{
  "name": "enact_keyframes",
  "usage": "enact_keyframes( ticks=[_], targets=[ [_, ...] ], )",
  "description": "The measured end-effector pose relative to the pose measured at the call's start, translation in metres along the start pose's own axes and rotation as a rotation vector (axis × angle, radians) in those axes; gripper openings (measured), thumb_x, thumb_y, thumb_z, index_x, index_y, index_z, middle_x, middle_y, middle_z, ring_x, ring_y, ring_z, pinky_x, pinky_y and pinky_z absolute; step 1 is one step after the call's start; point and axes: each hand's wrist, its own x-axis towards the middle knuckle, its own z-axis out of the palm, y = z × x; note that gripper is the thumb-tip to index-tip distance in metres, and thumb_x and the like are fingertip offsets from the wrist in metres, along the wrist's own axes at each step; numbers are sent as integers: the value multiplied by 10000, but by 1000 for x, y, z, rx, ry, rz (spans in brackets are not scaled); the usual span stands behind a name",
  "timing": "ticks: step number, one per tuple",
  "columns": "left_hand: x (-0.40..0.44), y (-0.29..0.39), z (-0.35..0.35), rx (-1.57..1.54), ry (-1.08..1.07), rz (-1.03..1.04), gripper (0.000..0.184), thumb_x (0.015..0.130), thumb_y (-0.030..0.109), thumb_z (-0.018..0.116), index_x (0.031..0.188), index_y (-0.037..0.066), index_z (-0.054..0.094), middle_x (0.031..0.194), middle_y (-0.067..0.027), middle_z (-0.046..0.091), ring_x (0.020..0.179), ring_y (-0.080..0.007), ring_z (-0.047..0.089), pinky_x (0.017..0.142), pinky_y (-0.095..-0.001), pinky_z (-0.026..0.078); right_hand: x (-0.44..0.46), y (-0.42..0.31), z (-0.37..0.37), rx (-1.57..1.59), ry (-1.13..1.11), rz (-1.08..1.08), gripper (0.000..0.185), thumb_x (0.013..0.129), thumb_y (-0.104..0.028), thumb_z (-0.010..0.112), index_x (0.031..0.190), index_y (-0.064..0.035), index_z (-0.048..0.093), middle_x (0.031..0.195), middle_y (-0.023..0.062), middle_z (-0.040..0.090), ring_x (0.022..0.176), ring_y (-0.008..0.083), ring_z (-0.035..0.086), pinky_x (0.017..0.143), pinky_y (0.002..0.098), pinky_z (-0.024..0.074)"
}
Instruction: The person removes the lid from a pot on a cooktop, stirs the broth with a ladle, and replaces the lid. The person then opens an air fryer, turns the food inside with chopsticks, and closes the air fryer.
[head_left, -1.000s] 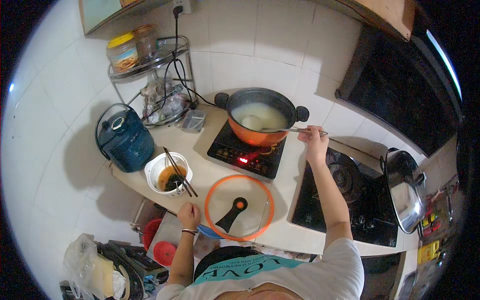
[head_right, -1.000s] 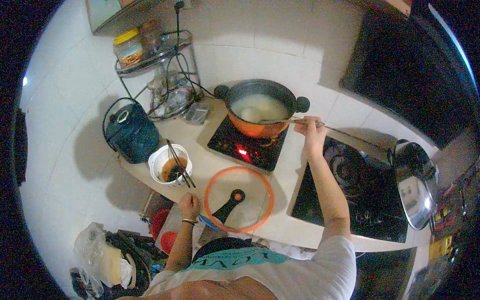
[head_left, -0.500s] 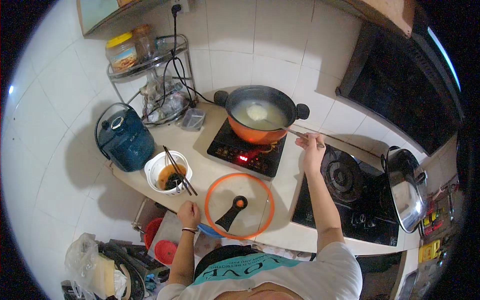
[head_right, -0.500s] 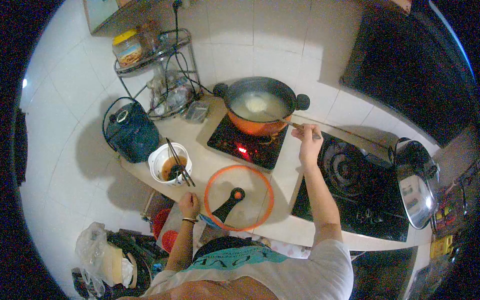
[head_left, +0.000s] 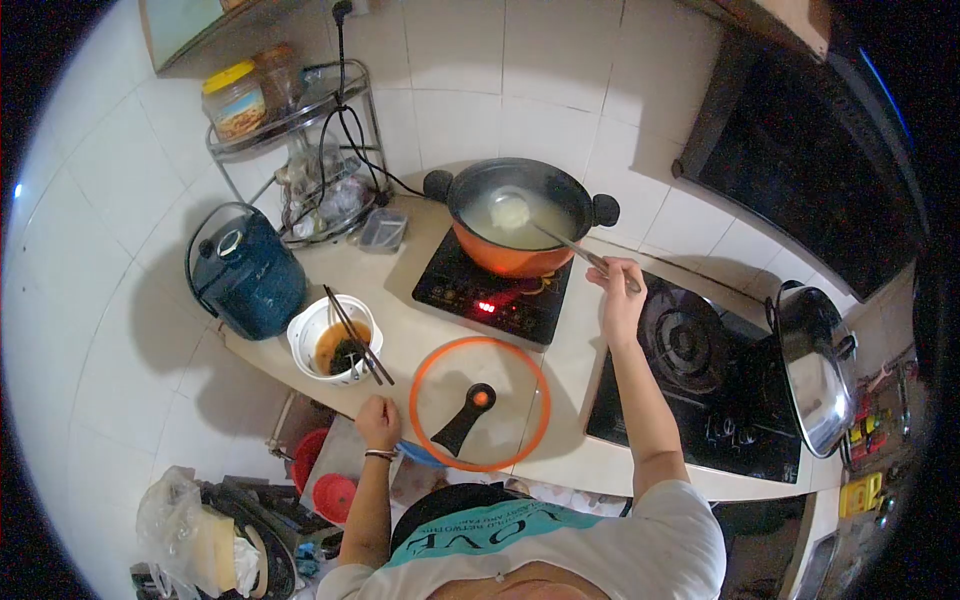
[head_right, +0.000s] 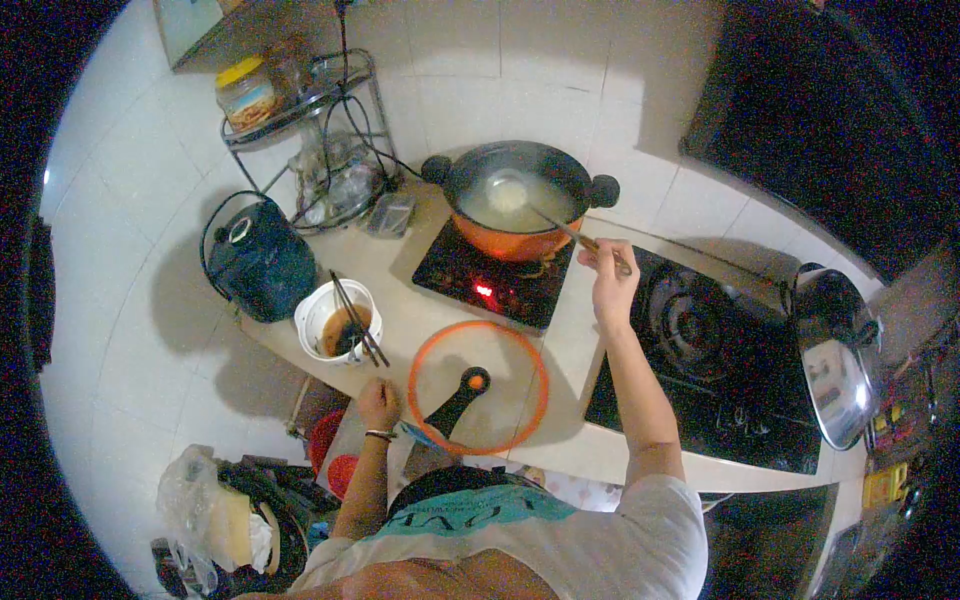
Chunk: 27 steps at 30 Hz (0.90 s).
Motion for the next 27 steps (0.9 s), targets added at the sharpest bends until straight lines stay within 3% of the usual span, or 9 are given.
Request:
enact_keyframes(
  ticks=[3,9,10,16,19,25,27],
  targets=[
    [0,1,-1,22,-6,-13,170,721,105,556,604,59,441,553,-115,463,512,-299,478,471,-383,367,5,4,1,-68,-76,-66,161,882,-130,455,885,25,501,825,117,581,695,169,597,668,284,488],
    [0,1,0,19,6,-28,173,722,103,556,601,59,440,555,-118,461,513,-296,479,473,-377,372,48,-12,9,-555,-462,-401,79,799,-23,538,867,16,540,849,110,518,766,188,555,646,261,464],
    [-1,0,1,3,6,-32,174,723,101,555,601,58,440,554,-118,460,513,-295,478,473,-377,372,53,-23,15,-591,-538,-496,105,780,-16,547,884,2,550,904,118,518,817,246,552,682,297,471],
    [2,5,-2,-6,-4,-51,176,728,92,548,598,51,436,555,-122,455,509,-295,474,471,-376,370,92,-29,29,-902,-916,-750,161,763,-65,534,910,-8,563,980,152,525,885,323,539,774,355,457],
    [2,5,-3,-9,0,-32,174,722,85,549,597,48,434,555,-124,454,506,-296,470,470,-376,369,98,-35,34,-1036,-1033,-687,192,773,-103,517,935,-10,566,985,162,537,873,318,550,788,354,454],
    [0,2,1,-9,24,-16,169,709,78,553,594,50,433,551,-123,449,509,-296,470,469,-376,367,109,-63,38,-1095,-972,-549,195,779,-157,527,881,-6,598,886,172,581,846,305,567,728,361,463],
    [0,3,-1,-8,16,-19,169,708,79,555,594,51,434,548,-123,449,508,-295,470,467,-378,366,112,-77,38,-1038,-906,-455,206,790,-175,521,853,5,600,816,169,595,768,287,586,680,346,468]
  ],
)
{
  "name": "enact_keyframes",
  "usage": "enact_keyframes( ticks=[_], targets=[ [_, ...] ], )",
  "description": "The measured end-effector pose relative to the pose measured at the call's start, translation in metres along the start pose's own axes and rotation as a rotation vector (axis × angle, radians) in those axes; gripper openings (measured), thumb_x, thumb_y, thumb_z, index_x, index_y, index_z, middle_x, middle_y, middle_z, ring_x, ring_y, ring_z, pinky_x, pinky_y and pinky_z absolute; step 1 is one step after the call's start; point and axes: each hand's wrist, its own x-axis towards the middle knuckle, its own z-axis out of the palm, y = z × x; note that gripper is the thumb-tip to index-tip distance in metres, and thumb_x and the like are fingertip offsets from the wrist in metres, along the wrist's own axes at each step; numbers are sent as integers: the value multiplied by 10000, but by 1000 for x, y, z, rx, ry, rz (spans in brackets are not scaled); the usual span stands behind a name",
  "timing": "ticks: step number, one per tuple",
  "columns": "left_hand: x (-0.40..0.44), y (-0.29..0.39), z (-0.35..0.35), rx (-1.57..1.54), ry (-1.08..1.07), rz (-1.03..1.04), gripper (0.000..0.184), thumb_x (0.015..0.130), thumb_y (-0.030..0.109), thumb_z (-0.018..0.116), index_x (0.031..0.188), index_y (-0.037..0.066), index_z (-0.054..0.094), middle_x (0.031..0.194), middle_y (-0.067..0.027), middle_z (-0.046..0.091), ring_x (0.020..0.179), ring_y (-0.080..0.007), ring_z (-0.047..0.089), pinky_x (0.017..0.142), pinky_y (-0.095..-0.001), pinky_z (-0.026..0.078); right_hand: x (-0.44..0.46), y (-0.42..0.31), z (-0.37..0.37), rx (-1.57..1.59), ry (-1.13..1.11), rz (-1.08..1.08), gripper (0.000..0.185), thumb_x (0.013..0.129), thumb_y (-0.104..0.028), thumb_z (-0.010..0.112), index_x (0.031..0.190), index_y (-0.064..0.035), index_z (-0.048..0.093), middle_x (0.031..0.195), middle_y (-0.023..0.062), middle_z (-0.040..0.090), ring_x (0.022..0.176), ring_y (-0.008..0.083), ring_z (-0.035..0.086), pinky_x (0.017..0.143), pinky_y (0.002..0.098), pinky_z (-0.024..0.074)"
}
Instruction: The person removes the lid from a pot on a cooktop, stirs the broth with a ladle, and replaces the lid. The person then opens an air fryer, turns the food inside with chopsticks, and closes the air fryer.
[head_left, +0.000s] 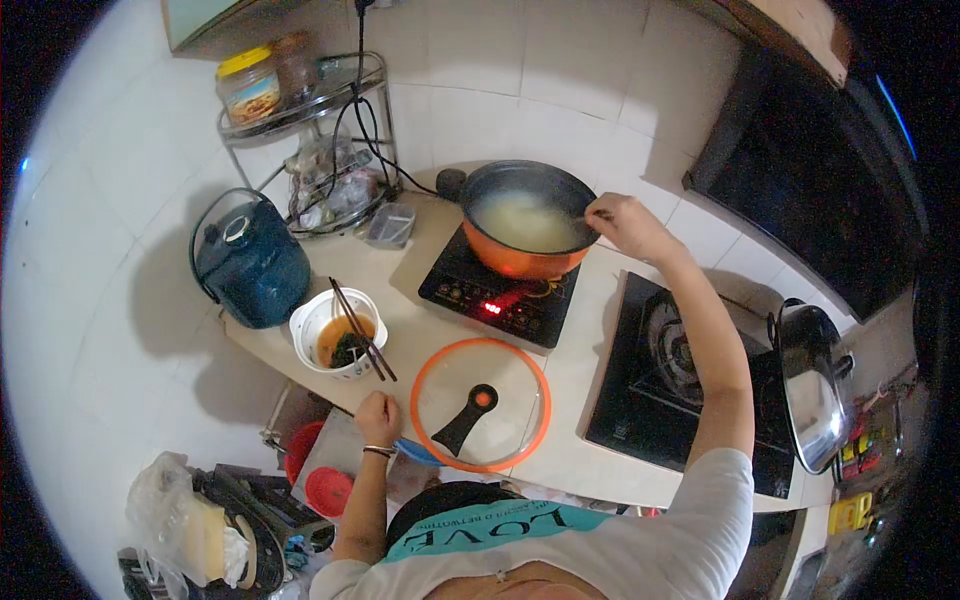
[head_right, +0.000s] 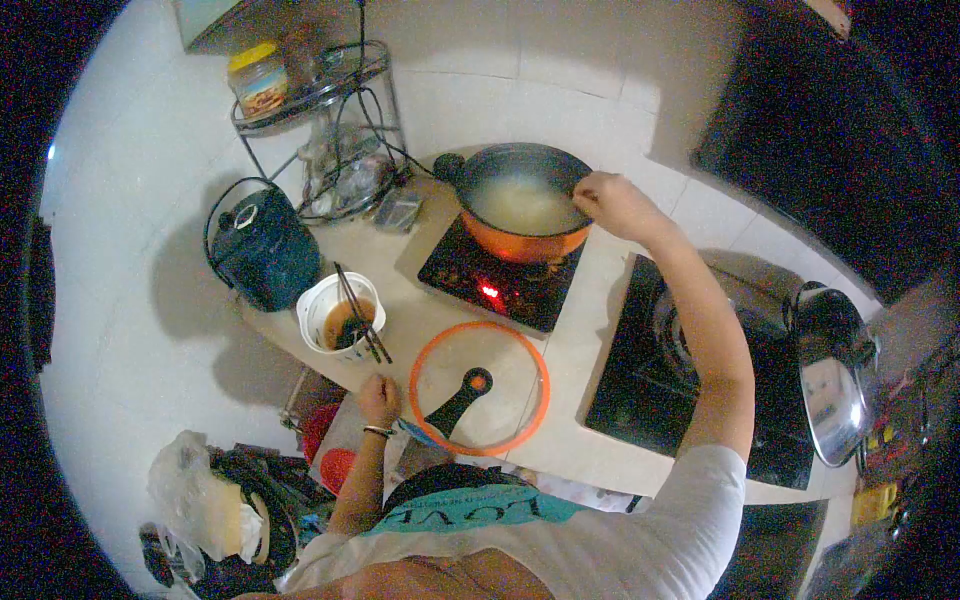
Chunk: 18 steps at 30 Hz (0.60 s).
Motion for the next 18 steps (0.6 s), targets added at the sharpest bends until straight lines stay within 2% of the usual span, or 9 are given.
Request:
enact_keyframes(
  ticks=[4,8,14,18],
  targets=[
    [6,5,-4,16,6,-8,177,708,81,554,586,56,428,543,-121,448,500,-293,467,462,-379,363,1,-3,-22,191,-2,280,227,808,-183,501,833,25,590,685,148,605,608,228,590,599,314,467],
    [6,4,-6,13,2,-3,193,709,79,553,579,57,412,536,-119,440,495,-293,462,458,-379,360,4,8,-15,450,52,411,256,820,-188,487,794,52,573,664,105,603,559,162,580,528,272,468],
    [4,-1,0,-25,24,25,202,711,78,547,575,49,400,531,-126,424,500,-298,460,458,-382,357,17,28,33,840,266,645,265,828,-196,482,825,60,549,722,127,596,573,175,600,513,262,504],
    [6,4,-3,14,-1,1,194,712,75,545,580,46,406,545,-128,438,514,-306,466,468,-387,360,26,36,71,980,475,654,200,819,-146,494,813,52,524,739,152,597,594,194,608,518,262,511]
  ],
)
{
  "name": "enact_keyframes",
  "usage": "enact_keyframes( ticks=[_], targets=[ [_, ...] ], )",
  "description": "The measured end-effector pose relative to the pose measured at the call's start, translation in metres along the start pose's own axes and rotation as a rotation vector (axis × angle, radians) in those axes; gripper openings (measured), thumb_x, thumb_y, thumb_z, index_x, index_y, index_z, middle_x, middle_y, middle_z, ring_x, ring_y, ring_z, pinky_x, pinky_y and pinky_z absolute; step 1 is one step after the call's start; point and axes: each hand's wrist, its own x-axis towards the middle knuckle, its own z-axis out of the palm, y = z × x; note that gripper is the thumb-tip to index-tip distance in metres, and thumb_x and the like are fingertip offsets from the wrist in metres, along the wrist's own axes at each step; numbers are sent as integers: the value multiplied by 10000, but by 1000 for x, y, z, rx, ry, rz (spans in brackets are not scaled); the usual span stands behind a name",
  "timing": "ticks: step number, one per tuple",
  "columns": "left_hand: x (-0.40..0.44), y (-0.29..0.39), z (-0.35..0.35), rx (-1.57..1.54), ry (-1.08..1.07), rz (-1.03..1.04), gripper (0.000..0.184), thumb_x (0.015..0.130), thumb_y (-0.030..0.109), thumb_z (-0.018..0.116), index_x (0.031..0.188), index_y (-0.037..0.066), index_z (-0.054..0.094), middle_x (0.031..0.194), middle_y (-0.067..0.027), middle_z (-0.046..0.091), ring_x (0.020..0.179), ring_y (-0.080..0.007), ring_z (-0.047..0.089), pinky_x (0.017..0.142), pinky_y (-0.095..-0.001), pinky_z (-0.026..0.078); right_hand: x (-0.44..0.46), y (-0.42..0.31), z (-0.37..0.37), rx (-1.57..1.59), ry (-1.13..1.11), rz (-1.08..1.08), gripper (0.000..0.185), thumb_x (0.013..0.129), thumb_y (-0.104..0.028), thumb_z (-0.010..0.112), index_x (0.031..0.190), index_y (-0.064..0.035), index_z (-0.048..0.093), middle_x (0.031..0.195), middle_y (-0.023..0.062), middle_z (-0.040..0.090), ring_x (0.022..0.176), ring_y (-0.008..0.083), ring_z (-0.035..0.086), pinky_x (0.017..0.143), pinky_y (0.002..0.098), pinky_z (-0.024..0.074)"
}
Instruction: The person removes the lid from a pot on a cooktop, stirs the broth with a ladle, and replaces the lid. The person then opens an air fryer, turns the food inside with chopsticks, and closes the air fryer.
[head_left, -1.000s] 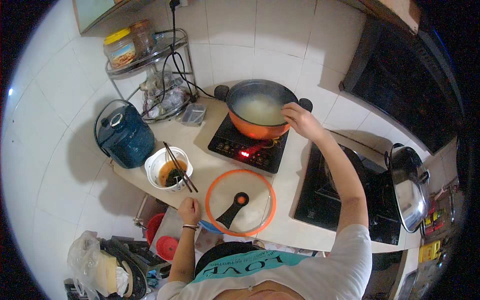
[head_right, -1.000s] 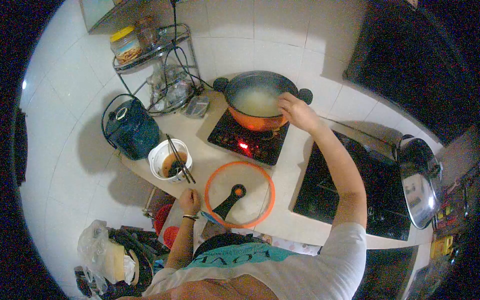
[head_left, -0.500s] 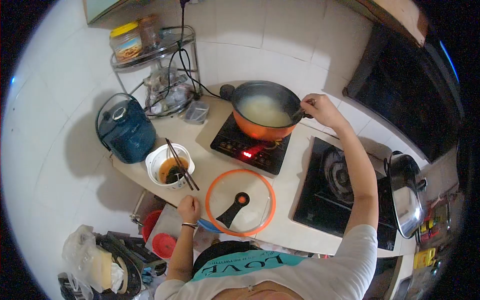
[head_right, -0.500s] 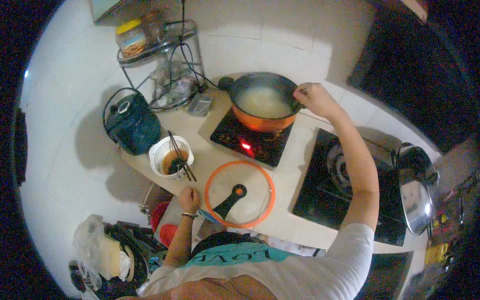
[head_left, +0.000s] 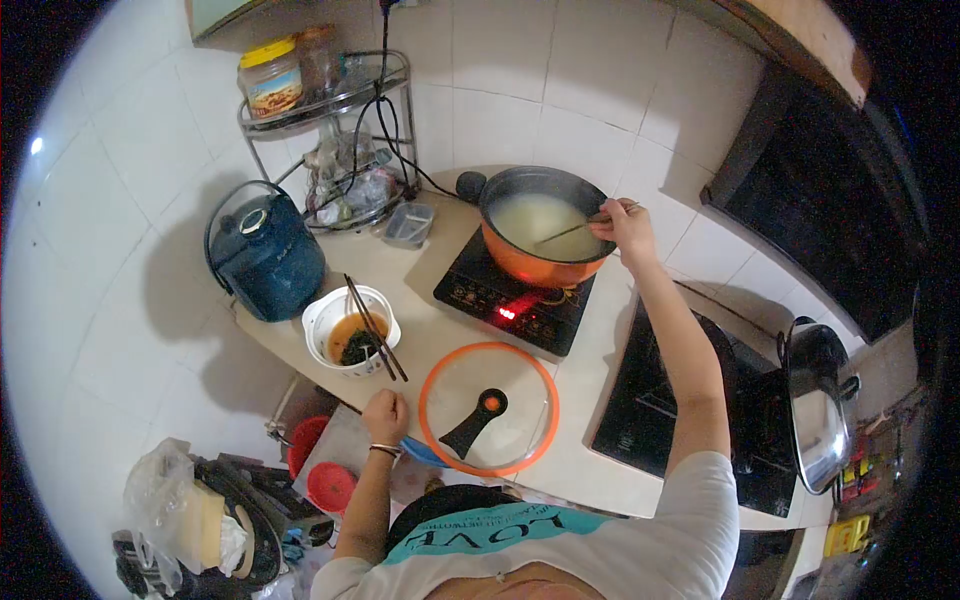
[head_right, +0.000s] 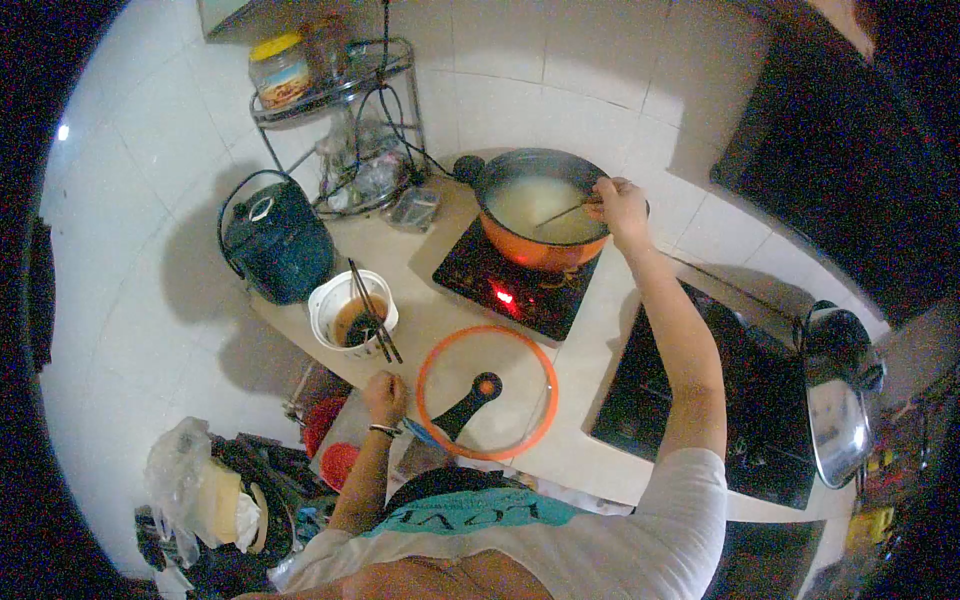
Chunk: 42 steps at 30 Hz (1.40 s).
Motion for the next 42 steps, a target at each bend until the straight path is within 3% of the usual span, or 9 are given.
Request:
enact_keyframes(
  ticks=[2,5,8,14,20,25,31,35,42],
  targets=[
    [0,2,-1,-6,-3,-9,189,713,77,545,584,46,411,551,-128,444,520,-309,468,474,-390,361,5,12,3,105,35,9,201,825,-142,492,820,56,521,755,153,603,600,190,607,535,259,511],
    [-3,-2,3,-41,-6,-24,187,714,84,546,586,47,415,556,-127,448,524,-311,471,478,-392,363,3,20,1,-67,52,-104,193,841,-124,487,851,62,536,789,145,609,629,170,606,588,255,507],
    [-6,-7,6,-29,-11,-31,186,716,91,549,591,49,418,559,-126,450,524,-311,471,478,-391,363,1,28,-9,-449,-107,-479,203,802,-125,534,917,40,562,848,157,609,749,252,606,673,320,489],
    [-6,-6,6,-34,-3,-30,173,715,96,550,603,55,425,565,-123,457,527,-309,476,477,-391,367,-30,-16,-25,-887,-366,-827,172,760,-92,545,894,7,591,885,176,599,902,315,556,778,336,443],
    [-6,-6,6,-30,9,-29,173,717,95,549,603,57,425,565,-123,458,535,-307,482,481,-392,371,-47,-73,-39,-903,-403,-449,183,779,-125,536,865,27,591,860,177,603,791,301,587,721,343,460],
    [-5,-4,2,-14,-18,-39,173,720,94,547,602,56,426,567,-123,458,540,-306,483,484,-394,372,-36,-87,-56,-655,-412,-241,237,831,-181,502,817,41,584,727,94,611,645,144,589,597,278,479],
    [-4,-2,0,-10,-22,-33,180,723,98,550,602,53,424,568,-122,457,545,-307,480,487,-398,368,-14,-24,-37,-95,-252,43,231,817,-175,509,836,50,557,766,138,600,647,199,609,601,283,518],
    [-2,-2,2,-5,-18,-16,180,724,103,550,606,53,424,570,-123,457,546,-309,479,488,-398,367,-9,6,-22,217,-53,116,212,801,-143,501,876,55,516,783,167,588,667,247,612,616,307,525],
    [-7,-8,6,-22,-8,-29,184,718,109,555,598,56,426,558,-125,448,521,-311,466,469,-396,356,-18,11,-20,276,70,-11,218,805,-144,497,884,59,510,798,172,585,683,244,611,614,302,518]
  ],
)
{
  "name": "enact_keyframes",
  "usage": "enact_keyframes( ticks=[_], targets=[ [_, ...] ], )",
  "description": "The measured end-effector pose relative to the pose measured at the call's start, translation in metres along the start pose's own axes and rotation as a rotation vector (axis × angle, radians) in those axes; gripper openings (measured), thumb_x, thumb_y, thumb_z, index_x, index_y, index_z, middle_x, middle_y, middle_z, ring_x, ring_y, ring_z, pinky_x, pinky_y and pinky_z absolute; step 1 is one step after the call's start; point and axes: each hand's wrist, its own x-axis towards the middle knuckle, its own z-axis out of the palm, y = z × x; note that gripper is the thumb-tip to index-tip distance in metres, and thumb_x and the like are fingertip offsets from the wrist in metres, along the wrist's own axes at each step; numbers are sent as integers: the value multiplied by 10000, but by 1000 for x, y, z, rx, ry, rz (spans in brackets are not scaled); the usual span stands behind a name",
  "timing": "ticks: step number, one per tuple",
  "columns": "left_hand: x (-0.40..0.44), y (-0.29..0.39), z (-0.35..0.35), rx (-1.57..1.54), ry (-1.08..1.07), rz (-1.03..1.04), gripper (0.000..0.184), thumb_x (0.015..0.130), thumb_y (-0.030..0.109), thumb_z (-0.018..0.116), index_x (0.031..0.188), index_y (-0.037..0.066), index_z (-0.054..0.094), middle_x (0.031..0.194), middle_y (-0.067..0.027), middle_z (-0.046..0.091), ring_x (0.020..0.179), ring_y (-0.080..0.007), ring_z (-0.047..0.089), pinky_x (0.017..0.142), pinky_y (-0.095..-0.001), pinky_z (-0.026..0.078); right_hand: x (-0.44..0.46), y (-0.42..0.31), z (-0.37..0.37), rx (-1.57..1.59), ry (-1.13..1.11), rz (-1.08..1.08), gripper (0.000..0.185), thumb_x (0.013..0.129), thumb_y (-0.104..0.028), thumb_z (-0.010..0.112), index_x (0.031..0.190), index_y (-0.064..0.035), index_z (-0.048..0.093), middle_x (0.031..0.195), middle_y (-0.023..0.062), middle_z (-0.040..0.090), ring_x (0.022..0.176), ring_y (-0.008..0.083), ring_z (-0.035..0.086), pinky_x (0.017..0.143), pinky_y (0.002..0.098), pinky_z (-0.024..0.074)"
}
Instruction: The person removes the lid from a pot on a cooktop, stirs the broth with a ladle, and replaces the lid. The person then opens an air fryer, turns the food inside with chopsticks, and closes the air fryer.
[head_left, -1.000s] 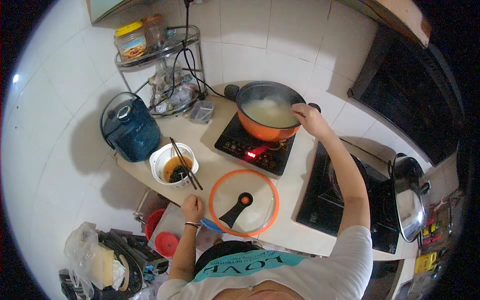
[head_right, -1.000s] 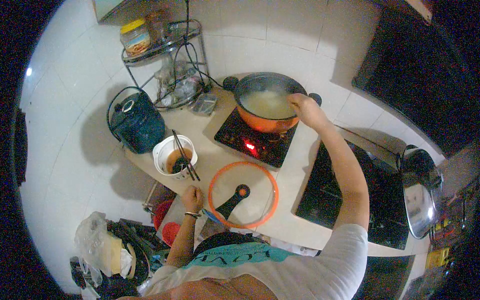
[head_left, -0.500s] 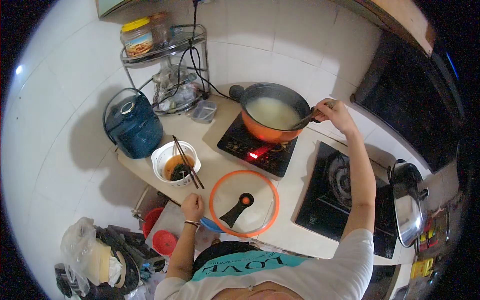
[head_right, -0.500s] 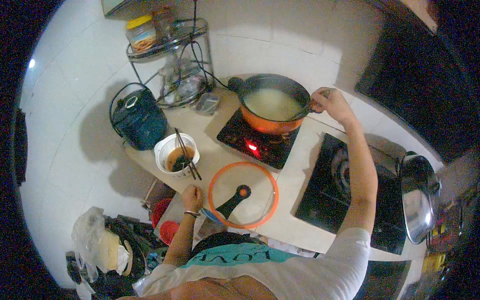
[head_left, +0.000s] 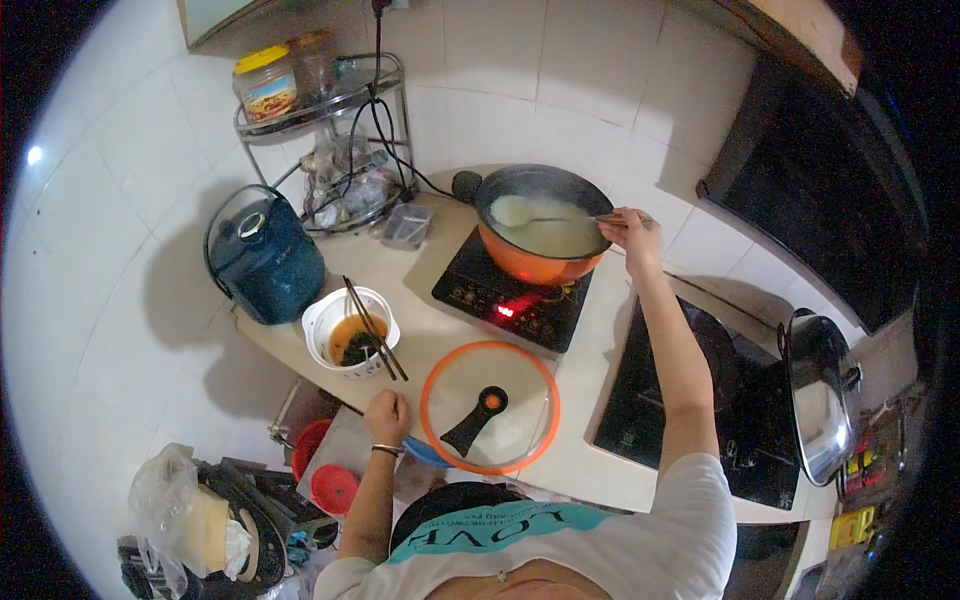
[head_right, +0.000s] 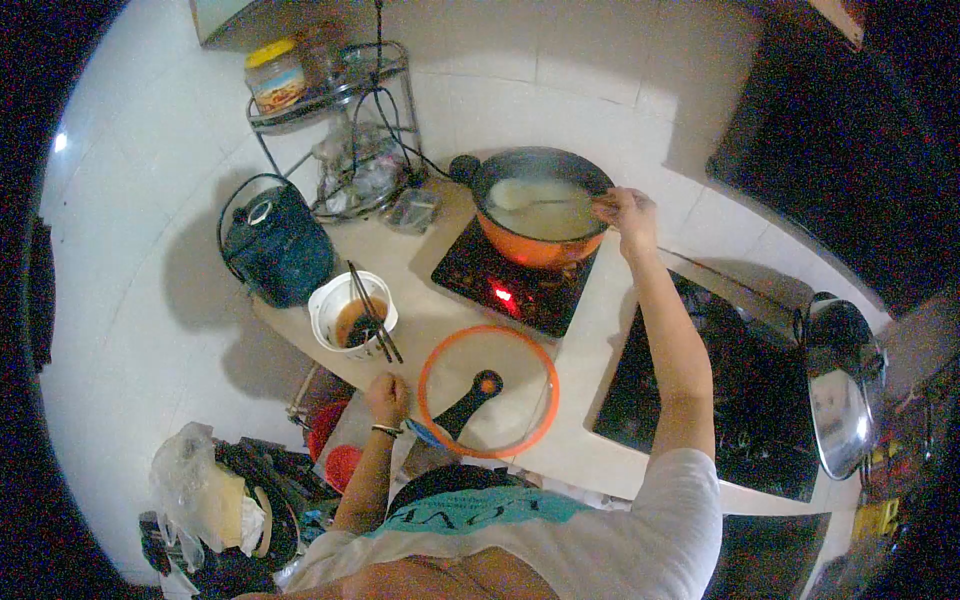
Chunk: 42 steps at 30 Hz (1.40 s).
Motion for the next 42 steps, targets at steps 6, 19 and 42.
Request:
enact_keyframes(
  ticks=[6,19,42],
  targets=[
    [0,-1,4,-8,38,5,189,701,108,563,585,58,421,549,-125,444,514,-306,467,462,-388,356,-9,-19,-4,-96,18,-125,238,835,-166,487,901,61,524,823,163,599,713,225,611,635,291,515],
    [7,7,-7,15,28,20,192,709,106,552,592,51,411,558,-133,444,523,-317,464,471,-400,359,-22,-23,0,-906,-260,-764,108,795,-58,536,871,11,568,844,156,582,762,292,580,671,334,469],
    [2,6,-3,-5,12,-49,186,712,105,549,595,45,417,566,-134,445,541,-311,470,492,-391,371,-31,-9,-17,-84,-48,50,234,841,-161,442,871,63,502,799,181,585,682,234,605,634,311,514]
  ],
)
